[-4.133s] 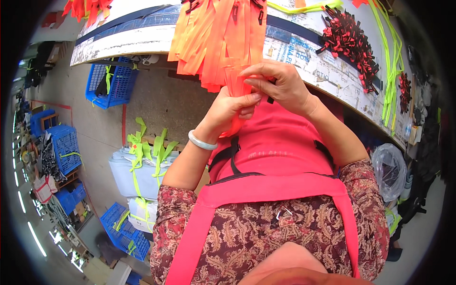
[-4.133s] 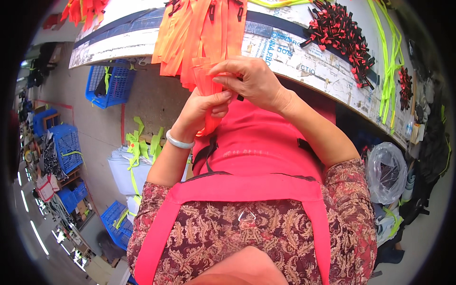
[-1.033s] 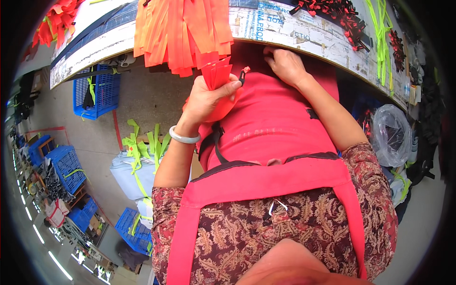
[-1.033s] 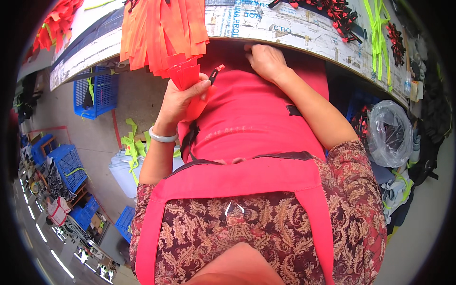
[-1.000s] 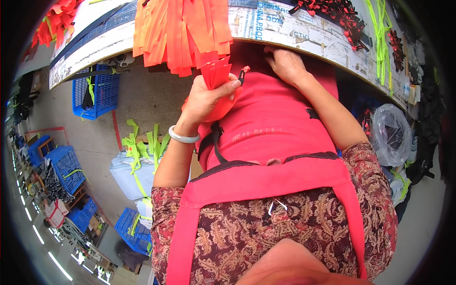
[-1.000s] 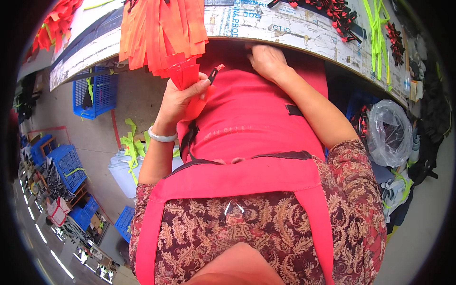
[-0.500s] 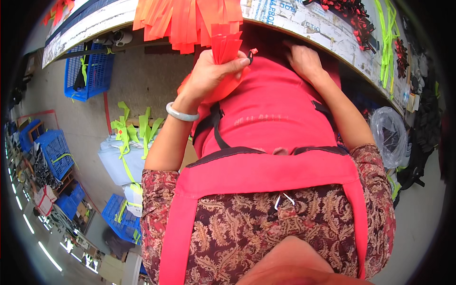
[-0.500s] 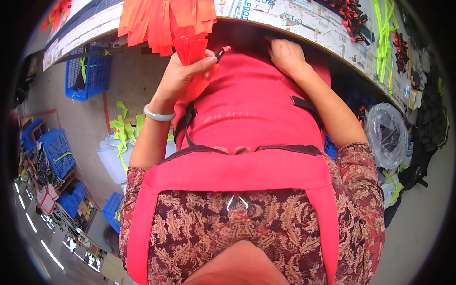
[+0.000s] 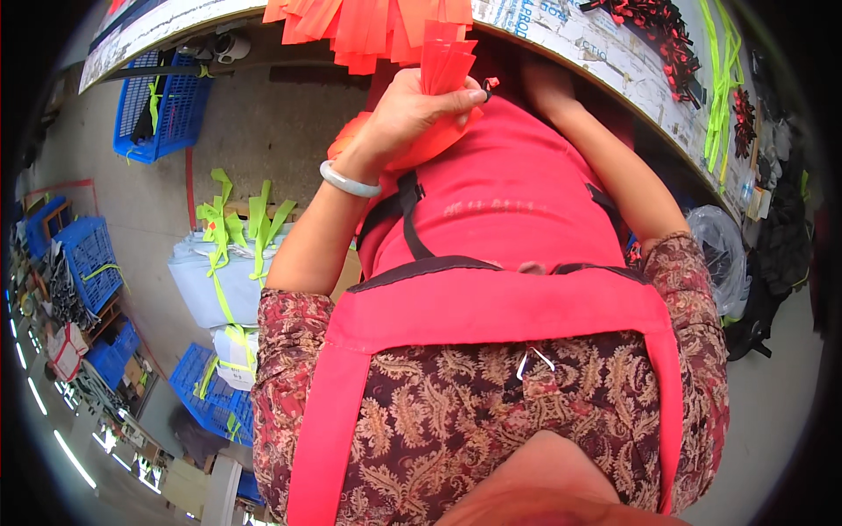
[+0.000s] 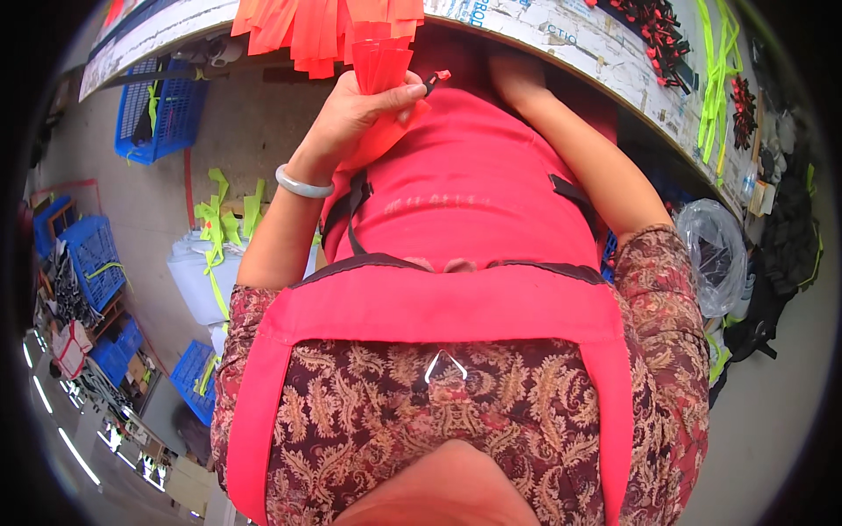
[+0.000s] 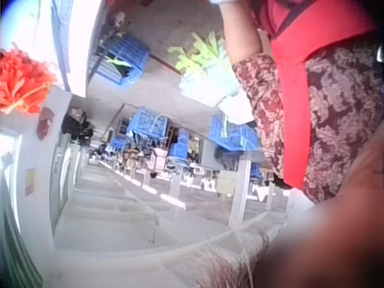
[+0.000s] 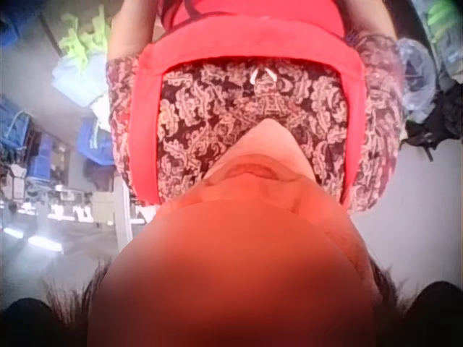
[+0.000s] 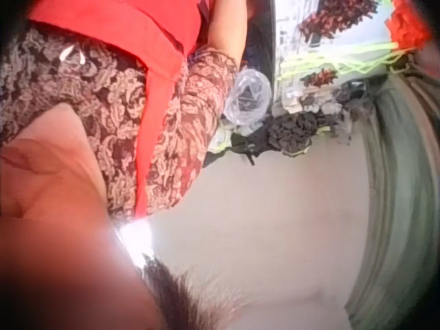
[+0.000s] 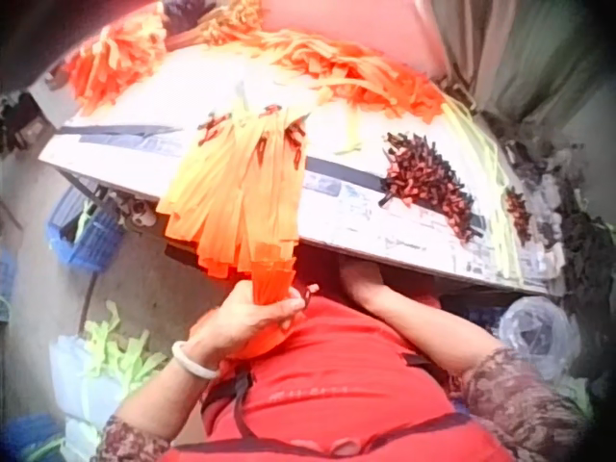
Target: Attaching black plastic clips to orange fabric strips to assemble pom-poms for sports or recreation.
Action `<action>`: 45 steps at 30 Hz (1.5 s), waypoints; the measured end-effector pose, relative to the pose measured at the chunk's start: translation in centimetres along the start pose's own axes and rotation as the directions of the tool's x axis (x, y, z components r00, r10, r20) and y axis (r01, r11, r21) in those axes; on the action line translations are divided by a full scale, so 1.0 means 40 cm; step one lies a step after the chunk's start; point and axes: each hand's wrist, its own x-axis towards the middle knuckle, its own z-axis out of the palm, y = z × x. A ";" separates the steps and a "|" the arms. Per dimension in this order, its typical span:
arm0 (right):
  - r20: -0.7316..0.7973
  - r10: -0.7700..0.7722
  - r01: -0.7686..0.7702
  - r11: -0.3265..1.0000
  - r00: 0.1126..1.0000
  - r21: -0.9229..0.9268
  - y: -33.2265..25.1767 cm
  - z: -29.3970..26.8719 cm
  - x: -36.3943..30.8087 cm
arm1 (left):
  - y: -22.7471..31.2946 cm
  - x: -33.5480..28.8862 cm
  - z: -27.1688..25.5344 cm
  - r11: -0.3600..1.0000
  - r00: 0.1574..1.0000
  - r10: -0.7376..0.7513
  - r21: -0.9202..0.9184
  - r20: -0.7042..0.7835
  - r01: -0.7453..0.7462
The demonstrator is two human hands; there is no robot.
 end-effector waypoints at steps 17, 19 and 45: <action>-0.001 0.223 -0.205 0.897 0.975 0.392 0.018 0.069 0.052 | -0.019 0.009 0.009 0.999 0.998 -0.048 0.005 0.029 0.048; -0.056 0.149 -0.122 0.934 0.987 0.335 0.012 0.061 0.038 | -0.017 0.011 0.011 0.999 0.999 -0.047 -0.025 0.022 0.047; 0.799 -0.045 -0.796 -0.143 0.599 0.588 0.045 -0.409 -0.029 | 0.000 0.013 0.016 0.993 0.994 -0.096 -0.066 -0.053 0.093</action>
